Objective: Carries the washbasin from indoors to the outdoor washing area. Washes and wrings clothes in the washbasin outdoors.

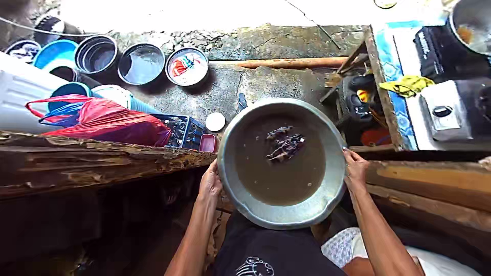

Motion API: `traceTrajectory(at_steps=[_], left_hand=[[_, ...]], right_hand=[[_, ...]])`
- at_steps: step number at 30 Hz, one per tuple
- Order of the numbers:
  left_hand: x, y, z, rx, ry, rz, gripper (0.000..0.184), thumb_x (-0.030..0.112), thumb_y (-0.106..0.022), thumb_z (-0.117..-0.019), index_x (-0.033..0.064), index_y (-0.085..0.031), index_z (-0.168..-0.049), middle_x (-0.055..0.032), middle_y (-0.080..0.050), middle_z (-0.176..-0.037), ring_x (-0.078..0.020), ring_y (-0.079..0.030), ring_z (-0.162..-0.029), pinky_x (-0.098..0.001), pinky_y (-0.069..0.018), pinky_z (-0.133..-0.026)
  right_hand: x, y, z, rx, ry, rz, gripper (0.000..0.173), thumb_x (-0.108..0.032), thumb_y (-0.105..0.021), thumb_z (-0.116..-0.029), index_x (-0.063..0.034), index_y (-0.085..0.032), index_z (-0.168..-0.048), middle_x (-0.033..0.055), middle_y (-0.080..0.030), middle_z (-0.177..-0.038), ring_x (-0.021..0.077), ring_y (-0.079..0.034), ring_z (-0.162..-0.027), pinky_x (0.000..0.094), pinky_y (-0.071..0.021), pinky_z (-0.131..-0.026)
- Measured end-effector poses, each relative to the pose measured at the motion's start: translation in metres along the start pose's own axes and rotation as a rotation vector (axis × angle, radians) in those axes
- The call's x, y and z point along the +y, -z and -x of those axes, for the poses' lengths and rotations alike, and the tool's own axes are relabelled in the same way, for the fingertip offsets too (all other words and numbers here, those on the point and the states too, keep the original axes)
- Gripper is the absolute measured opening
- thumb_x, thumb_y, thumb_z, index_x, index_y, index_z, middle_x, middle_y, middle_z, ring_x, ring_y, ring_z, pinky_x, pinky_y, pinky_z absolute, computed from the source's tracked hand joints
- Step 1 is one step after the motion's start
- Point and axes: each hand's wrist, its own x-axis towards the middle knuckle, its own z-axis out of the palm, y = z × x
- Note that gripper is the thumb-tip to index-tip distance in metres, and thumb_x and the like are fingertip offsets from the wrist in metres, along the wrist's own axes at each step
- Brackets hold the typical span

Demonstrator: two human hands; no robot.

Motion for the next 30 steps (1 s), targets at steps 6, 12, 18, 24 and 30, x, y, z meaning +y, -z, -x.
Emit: traceTrajectory(at_steps=[6,12,18,24,30], left_hand=[[0.023,-0.126,-0.014,-0.158,0.047,-0.08,0.027,0.027,-0.05,-0.1067,0.0057,-0.064,-0.115,-0.0052,-0.07,-0.095,-0.0139,-0.068,-0.083,-0.0324,-0.0572,-0.075],[0.056,-0.237,-0.013,-0.402,0.079,-0.194,0.019,0.018,-0.05,-0.1052,0.0048,-0.061,-0.114,-0.0054,-0.064,-0.092,-0.0141,-0.064,-0.081,-0.0334,-0.0553,-0.073],[0.087,-0.325,-0.023,-0.511,0.164,-0.24,0.022,0.021,-0.051,-0.1036,0.0033,-0.06,-0.114,-0.0095,-0.064,-0.096,-0.0174,-0.064,-0.083,-0.0359,-0.0556,-0.072],[0.099,-0.383,-0.075,-0.529,0.213,-0.204,0.022,0.022,-0.054,-0.1016,0.0038,-0.06,-0.113,-0.0095,-0.064,-0.094,-0.017,-0.064,-0.078,-0.0342,-0.0555,-0.068],[0.11,-0.413,-0.157,-0.578,0.165,-0.191,0.023,0.022,-0.054,-0.1025,0.0031,-0.061,-0.114,-0.0094,-0.064,-0.093,-0.0178,-0.064,-0.079,-0.0365,-0.0556,-0.07]], right_hand=[[-0.046,0.036,-0.099,0.087,-0.086,-0.023,0.025,-0.02,-0.065,-0.1011,0.0044,-0.07,-0.106,0.0032,-0.069,-0.091,0.001,-0.063,-0.079,0.024,-0.0551,-0.081],[-0.087,0.079,-0.162,0.165,-0.038,-0.148,0.019,-0.015,-0.062,-0.1018,0.0017,-0.065,-0.111,-0.0009,-0.069,-0.097,0.004,-0.068,-0.089,0.0268,-0.058,-0.087],[-0.119,0.092,-0.22,0.193,-0.063,-0.124,0.027,-0.018,-0.064,-0.1007,-0.0017,-0.062,-0.122,0.0013,-0.067,-0.112,0.0063,-0.066,-0.103,0.028,-0.0546,-0.096],[-0.137,0.056,-0.293,0.242,-0.064,-0.049,0.028,-0.02,-0.07,-0.0972,-0.0019,-0.063,-0.117,0.0008,-0.067,-0.103,0.0043,-0.066,-0.092,0.0263,-0.0563,-0.087],[-0.132,-0.02,-0.366,0.241,-0.072,0.014,0.043,-0.027,-0.073,-0.0952,-0.0003,-0.061,-0.126,0.0053,-0.066,-0.113,0.0061,-0.064,-0.098,0.0286,-0.0548,-0.09]])
